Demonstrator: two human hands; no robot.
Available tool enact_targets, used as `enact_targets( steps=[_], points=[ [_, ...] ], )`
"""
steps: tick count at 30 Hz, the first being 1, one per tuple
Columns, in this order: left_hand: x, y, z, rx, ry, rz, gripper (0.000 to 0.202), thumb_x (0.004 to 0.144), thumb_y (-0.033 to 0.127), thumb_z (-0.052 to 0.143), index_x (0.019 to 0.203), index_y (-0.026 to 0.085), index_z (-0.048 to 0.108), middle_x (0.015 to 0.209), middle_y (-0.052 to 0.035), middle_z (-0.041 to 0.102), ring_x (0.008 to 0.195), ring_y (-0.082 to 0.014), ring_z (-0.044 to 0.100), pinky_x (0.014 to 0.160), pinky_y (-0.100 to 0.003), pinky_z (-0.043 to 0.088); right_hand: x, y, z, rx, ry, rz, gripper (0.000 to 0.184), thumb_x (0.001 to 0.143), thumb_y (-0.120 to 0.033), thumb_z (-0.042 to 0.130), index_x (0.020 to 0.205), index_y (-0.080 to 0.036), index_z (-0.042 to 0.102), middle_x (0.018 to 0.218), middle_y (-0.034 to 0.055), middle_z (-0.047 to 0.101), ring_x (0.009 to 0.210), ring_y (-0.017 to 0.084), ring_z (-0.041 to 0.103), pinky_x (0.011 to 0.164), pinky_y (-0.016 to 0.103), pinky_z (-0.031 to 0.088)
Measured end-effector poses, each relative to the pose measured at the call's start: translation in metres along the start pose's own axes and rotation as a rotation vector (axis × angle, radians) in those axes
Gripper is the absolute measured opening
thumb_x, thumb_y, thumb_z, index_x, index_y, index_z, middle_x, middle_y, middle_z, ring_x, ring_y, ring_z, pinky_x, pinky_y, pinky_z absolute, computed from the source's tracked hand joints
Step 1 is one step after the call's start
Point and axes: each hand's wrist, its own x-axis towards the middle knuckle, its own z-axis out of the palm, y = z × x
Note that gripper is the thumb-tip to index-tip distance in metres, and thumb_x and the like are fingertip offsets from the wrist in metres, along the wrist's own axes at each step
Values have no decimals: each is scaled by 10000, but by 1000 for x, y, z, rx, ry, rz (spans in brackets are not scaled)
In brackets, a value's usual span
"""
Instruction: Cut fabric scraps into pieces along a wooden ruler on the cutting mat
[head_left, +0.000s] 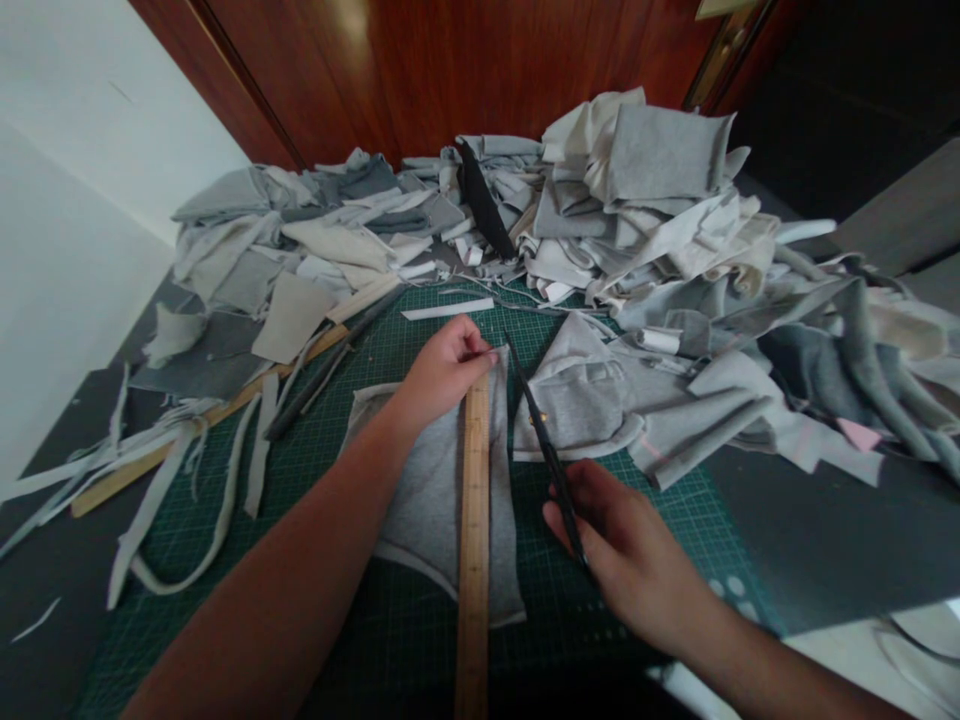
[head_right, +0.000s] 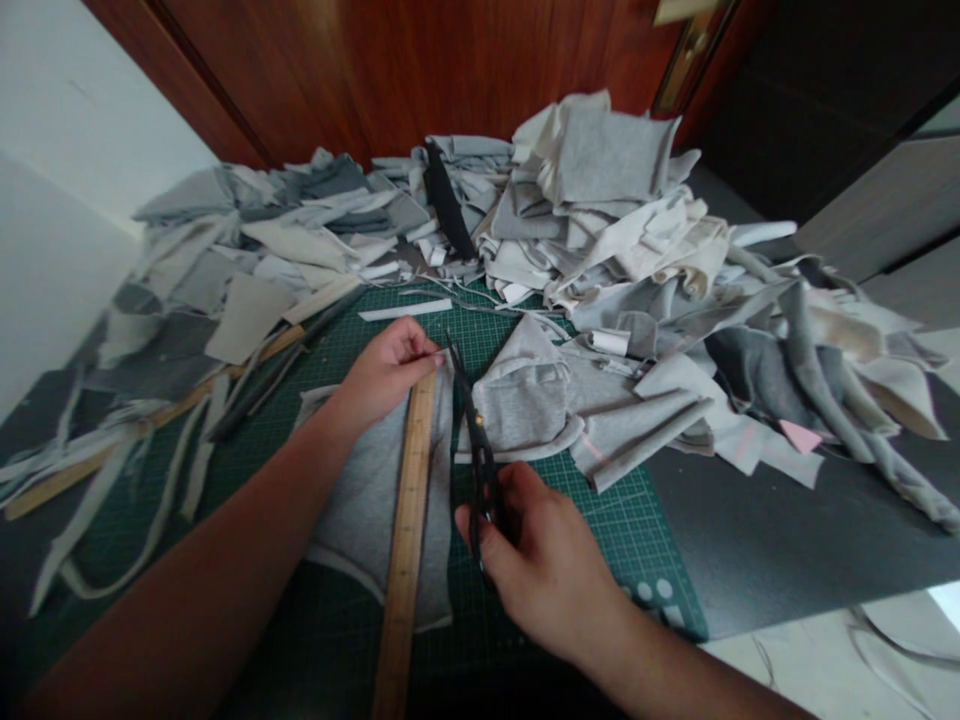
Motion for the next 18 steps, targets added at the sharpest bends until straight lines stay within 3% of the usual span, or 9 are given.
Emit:
enact_targets(
  steps=[5, 10, 18],
  points=[
    [0, 0, 1, 17, -10, 20, 257, 781, 116, 658, 777, 218, 422, 718, 51, 537, 707, -130, 545, 669, -268, 400, 0, -2, 0, -78, 1, -1, 311, 954, -526, 568, 937, -217, 537, 822, 30, 678, 705, 177, 628, 642, 295, 435],
    [1, -3, 4, 20, 63, 26, 281, 792, 121, 655, 784, 228, 395, 678, 66, 502, 629, -119, 489, 634, -265, 373, -1, -1, 0, -109, 5, -5, 293, 943, -510, 577, 930, -220, 534, 775, 4, 638, 657, 163, 589, 600, 294, 399],
    [0, 0, 4, 48, 41, 30, 269, 792, 117, 618, 776, 227, 374, 714, 49, 500, 670, -126, 491, 650, -267, 378, -2, -1, -3, -110, -31, 8, 316, 945, -532, 585, 918, -223, 521, 745, 2, 621, 637, 159, 569, 577, 287, 381]
  ],
)
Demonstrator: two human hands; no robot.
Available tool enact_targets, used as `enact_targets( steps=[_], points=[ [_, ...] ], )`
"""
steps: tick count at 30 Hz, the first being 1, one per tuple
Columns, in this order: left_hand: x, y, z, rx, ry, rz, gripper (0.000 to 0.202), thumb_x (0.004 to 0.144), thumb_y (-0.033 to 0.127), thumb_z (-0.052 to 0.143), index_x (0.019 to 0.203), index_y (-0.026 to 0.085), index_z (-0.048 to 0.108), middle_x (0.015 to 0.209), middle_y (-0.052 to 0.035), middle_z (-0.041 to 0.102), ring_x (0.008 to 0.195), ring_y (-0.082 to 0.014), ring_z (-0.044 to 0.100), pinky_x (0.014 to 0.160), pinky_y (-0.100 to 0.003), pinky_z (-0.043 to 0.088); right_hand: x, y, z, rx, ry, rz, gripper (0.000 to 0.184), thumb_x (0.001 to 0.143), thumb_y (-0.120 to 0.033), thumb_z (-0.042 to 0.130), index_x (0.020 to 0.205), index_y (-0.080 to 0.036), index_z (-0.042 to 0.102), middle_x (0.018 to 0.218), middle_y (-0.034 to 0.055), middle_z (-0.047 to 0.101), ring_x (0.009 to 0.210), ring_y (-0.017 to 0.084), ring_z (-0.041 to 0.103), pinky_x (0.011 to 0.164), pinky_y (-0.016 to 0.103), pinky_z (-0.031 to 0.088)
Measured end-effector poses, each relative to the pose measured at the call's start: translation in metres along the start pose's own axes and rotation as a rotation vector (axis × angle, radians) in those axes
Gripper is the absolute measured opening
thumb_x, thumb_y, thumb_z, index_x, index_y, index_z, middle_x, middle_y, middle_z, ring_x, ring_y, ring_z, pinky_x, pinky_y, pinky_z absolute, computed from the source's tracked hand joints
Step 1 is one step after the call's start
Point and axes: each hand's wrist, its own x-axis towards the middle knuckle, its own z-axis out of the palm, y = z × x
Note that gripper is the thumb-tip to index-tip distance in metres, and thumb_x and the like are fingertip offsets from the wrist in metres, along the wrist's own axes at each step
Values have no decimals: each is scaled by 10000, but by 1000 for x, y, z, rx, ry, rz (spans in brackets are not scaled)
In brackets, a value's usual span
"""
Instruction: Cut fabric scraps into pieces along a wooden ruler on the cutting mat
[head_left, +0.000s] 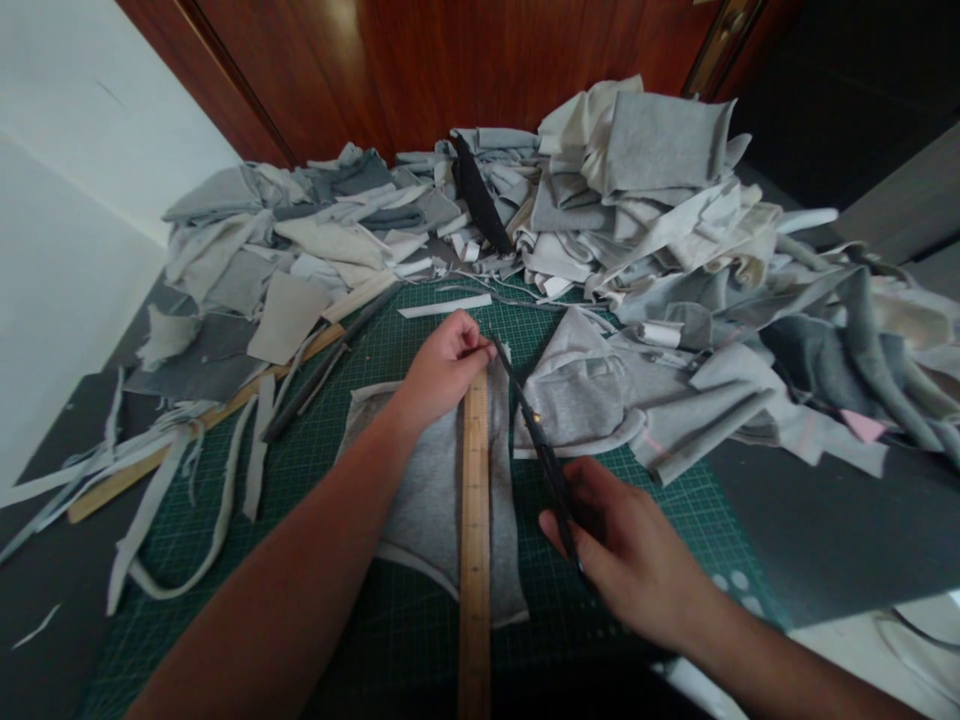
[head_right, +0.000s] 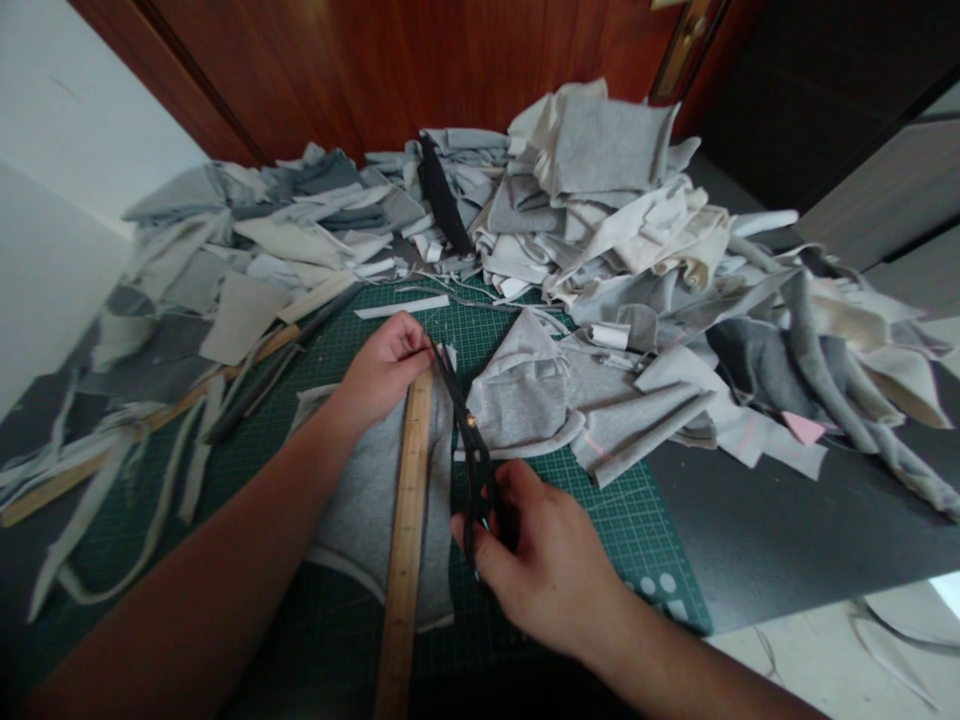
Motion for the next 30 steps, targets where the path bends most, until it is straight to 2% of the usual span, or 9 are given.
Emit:
enact_targets(
  steps=[4, 11, 17, 21, 30],
  points=[
    [0, 1, 1, 33, 46, 10, 270, 801, 123, 622, 773, 227, 374, 711, 48, 476, 665, -126, 473, 643, -266, 371, -1, 3, 0, 55, -2, -47, 320, 960, -538, 574, 920, -225, 522, 772, 11, 624, 658, 155, 573, 586, 278, 395],
    [0, -4, 2, 58, 6, 50, 241, 806, 88, 589, 782, 224, 391, 707, 55, 439, 652, -119, 440, 624, -262, 346, 0, 4, 1, 56, -12, -27, 316, 947, -536, 594, 916, -228, 527, 757, 6, 628, 643, 155, 574, 584, 274, 407],
    [0, -6, -1, 73, -44, 43, 299, 777, 49, 570, 803, 235, 338, 741, 57, 493, 689, -122, 474, 668, -266, 372, 3, 3, 1, 115, -19, -20, 296, 966, -505, 576, 908, -217, 543, 777, 5, 637, 664, 144, 578, 593, 259, 412],
    [-1, -6, -2, 144, -49, 45, 301, 787, 61, 575, 790, 233, 328, 746, 54, 453, 695, -121, 448, 657, -259, 354, 4, 2, 2, 178, -32, -32, 264, 986, -465, 552, 908, -213, 549, 746, -11, 612, 628, 127, 545, 576, 253, 394],
    [-3, -2, 0, 218, -66, 65, 298, 790, 40, 565, 775, 228, 334, 736, 50, 415, 699, -129, 402, 668, -268, 334, 5, 6, 3, 197, -20, -17, 304, 991, -504, 554, 924, -209, 579, 722, -26, 582, 626, 117, 515, 580, 252, 388]
  ],
)
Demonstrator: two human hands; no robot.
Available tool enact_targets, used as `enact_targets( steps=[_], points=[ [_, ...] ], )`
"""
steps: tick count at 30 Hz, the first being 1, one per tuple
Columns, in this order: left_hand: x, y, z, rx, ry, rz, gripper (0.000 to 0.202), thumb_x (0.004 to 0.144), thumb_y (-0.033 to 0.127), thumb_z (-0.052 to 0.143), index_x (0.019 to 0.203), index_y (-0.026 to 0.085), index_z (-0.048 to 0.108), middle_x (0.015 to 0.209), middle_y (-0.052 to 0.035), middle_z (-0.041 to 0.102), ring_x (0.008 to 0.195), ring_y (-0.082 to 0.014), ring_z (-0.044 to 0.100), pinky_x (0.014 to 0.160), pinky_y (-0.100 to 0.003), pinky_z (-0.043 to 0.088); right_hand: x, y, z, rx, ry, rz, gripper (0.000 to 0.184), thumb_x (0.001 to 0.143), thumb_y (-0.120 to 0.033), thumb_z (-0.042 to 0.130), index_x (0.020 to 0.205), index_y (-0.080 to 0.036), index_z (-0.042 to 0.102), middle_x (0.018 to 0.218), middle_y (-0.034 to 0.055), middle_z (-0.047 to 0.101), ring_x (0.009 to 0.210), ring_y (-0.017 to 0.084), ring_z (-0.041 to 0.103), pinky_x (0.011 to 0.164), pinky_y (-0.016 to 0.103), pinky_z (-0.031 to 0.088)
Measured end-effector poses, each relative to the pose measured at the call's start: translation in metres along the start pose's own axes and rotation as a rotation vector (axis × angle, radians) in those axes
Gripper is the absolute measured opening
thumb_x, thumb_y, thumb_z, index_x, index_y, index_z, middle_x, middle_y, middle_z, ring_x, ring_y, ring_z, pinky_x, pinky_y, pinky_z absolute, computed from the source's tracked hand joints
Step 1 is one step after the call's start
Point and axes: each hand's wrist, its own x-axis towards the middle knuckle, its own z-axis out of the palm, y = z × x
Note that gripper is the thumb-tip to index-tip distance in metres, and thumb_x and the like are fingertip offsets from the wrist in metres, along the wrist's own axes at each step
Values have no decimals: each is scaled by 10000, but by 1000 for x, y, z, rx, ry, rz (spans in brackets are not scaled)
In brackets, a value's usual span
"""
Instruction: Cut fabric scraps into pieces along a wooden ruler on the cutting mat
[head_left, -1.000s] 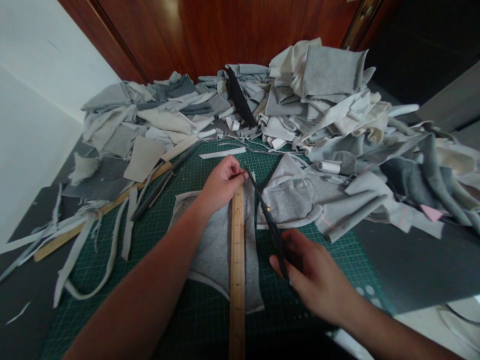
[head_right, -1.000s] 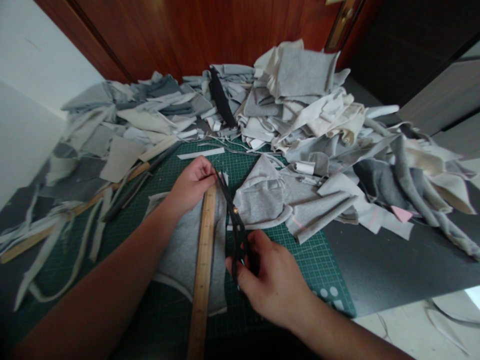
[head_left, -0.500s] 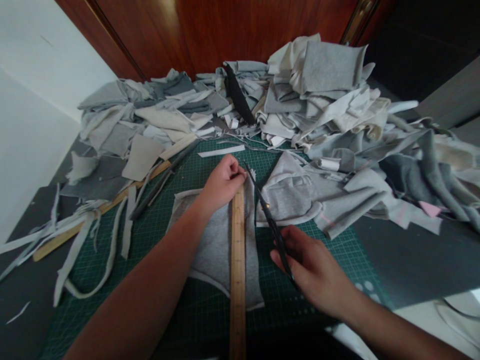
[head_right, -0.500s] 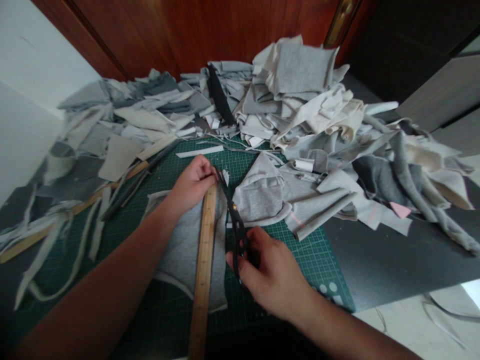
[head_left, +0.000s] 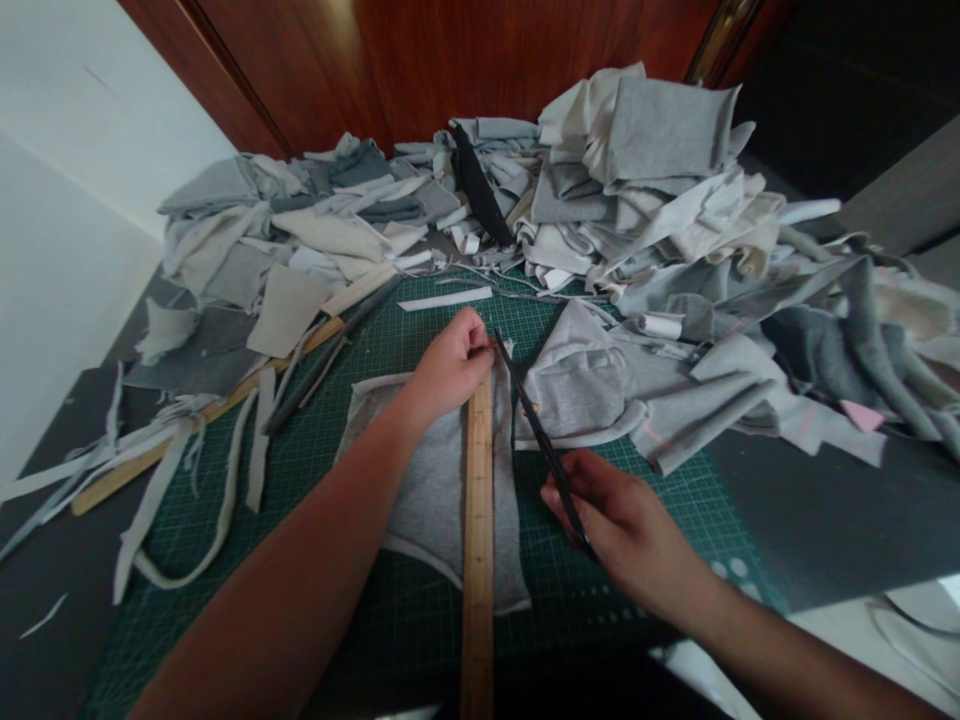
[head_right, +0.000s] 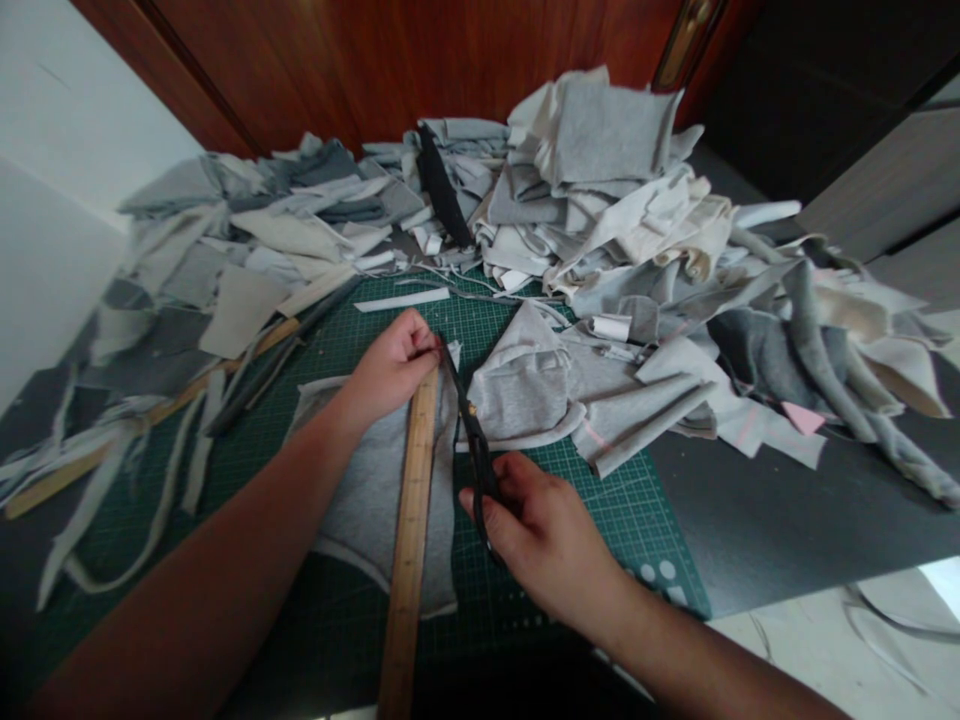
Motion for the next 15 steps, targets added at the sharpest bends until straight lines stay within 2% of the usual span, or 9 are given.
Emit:
enact_targets(
  steps=[6, 13, 15],
  points=[
    [0, 1, 0, -14, 0, 17, 306, 748, 23, 572, 762, 225, 342, 729, 51, 391, 686, -128, 369, 653, -268, 318, 0, 1, 0, 5, -2, 15, 301, 988, -496, 568, 919, -204, 587, 731, -24, 588, 630, 113, 521, 590, 246, 399],
    [0, 0, 2, -82, 6, -16, 296, 756, 54, 600, 758, 222, 358, 720, 51, 424, 678, -120, 414, 650, -255, 353, 1, 4, 2, 41, 25, 17, 294, 981, -488, 576, 906, -204, 583, 727, -25, 582, 626, 112, 513, 594, 238, 413],
    [0, 2, 2, -140, -1, -46, 293, 738, 53, 631, 780, 221, 395, 719, 56, 474, 669, -112, 460, 648, -246, 373, 0, 4, 2, 57, 30, 30, 299, 966, -498, 591, 904, -206, 576, 716, -26, 581, 602, 110, 506, 572, 233, 410]
  ],
)
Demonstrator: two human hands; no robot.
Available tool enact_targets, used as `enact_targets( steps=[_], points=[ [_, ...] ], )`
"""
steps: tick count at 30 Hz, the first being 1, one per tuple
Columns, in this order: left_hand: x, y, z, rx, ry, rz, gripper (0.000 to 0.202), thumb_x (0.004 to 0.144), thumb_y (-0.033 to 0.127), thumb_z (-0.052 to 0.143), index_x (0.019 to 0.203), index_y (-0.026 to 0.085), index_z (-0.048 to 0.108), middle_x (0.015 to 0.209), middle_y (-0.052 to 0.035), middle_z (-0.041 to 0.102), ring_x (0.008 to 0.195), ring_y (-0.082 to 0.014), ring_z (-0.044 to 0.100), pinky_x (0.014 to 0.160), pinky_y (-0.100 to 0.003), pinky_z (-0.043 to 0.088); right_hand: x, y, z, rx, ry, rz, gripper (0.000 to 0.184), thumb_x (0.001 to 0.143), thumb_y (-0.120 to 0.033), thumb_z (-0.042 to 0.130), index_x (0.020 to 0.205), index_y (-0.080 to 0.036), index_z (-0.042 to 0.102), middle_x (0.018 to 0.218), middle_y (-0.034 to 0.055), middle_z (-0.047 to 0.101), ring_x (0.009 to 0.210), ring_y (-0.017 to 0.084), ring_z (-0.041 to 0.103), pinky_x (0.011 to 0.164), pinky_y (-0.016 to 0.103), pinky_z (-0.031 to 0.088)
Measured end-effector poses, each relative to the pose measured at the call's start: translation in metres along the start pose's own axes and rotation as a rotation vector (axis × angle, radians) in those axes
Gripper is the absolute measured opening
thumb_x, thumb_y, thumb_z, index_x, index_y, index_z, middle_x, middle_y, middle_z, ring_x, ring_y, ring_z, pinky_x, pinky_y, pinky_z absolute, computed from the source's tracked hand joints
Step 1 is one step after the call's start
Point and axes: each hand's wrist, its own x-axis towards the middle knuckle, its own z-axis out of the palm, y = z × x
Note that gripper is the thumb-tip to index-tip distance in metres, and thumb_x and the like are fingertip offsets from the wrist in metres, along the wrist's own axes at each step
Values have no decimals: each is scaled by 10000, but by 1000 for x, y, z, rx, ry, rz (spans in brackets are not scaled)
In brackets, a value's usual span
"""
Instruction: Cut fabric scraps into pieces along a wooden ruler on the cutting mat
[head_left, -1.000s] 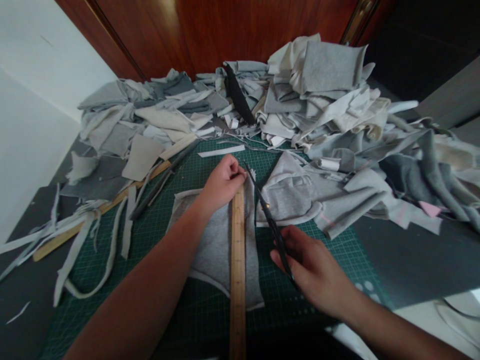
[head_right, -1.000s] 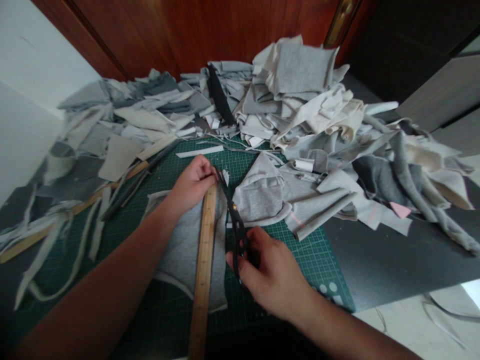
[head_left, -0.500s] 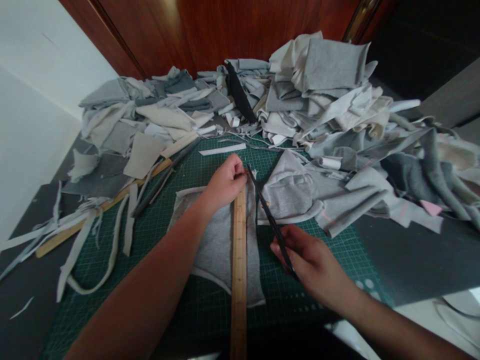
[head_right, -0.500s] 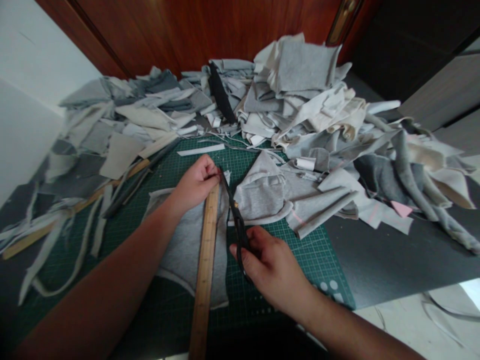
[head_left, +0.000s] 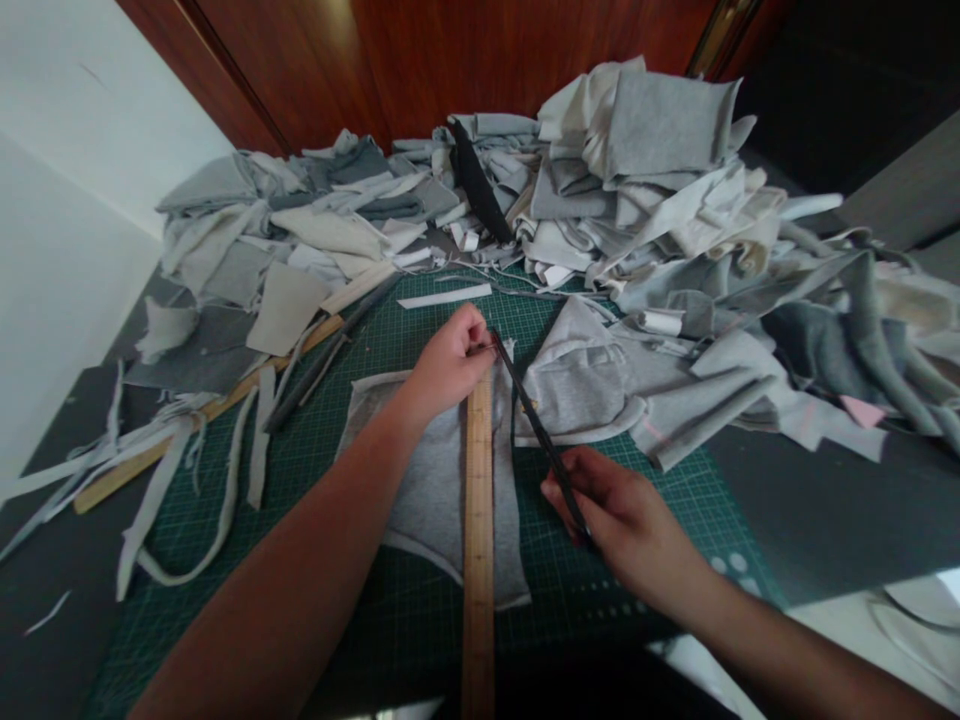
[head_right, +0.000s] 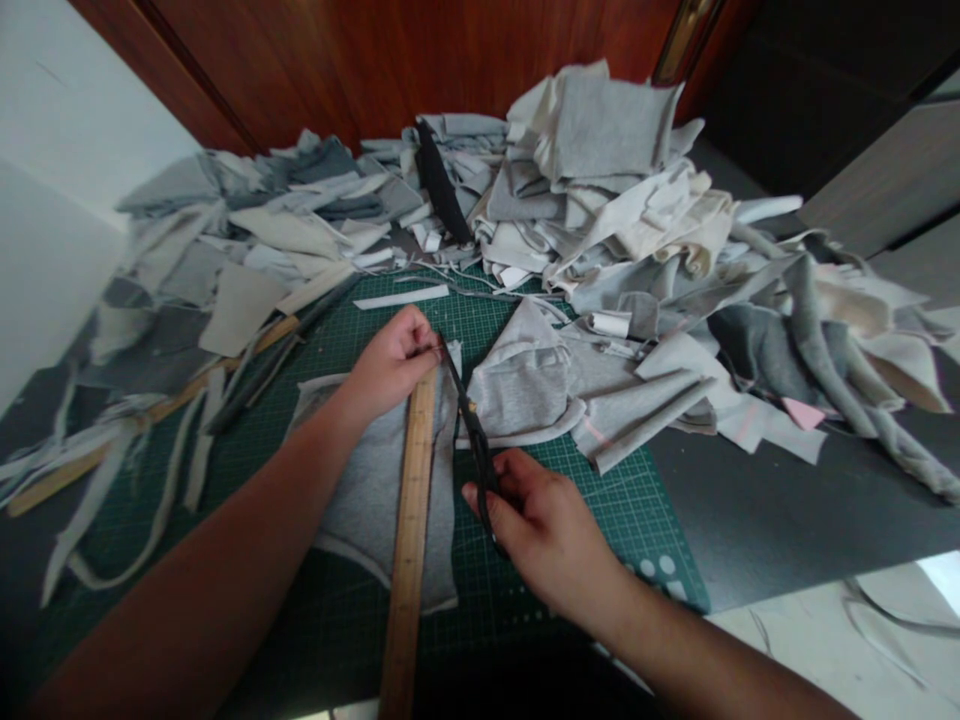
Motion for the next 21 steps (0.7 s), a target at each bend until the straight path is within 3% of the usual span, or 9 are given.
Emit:
enact_targets(
  steps=[4, 8, 17, 21],
  points=[
    [-1, 4, -1, -69, -19, -108, 232, 759, 157, 727, 865, 212, 527, 752, 33, 645, 703, -134, 615, 656, -251, 435, -4, -1, 0, 44, 52, -10, 340, 922, -544, 627, 897, -215, 541, 734, -15, 592, 600, 114, 512, 553, 229, 411],
    [-3, 6, -4, -21, -6, -115, 166, 771, 266, 777, 857, 186, 659, 827, -18, 738, 763, -170, 683, 695, -278, 482, -4, -1, 0, 27, 111, 0, 372, 900, -575, 638, 895, -218, 533, 745, -5, 596, 605, 120, 515, 532, 230, 402],
    [0, 3, -2, -120, 53, -94, 194, 763, 319, 796, 855, 184, 690, 894, -32, 760, 862, -193, 705, 781, -309, 529, -2, -1, 0, -55, 60, 17, 337, 913, -539, 642, 917, -211, 566, 821, 22, 653, 722, 156, 606, 668, 271, 476],
    [0, 7, -3, -143, 63, -138, 205, 776, 323, 781, 890, 189, 676, 839, -16, 746, 786, -180, 697, 706, -284, 513, -2, -2, 0, 52, 89, 10, 374, 902, -566, 655, 921, -208, 551, 772, -4, 591, 657, 126, 544, 588, 244, 433]
  ],
)
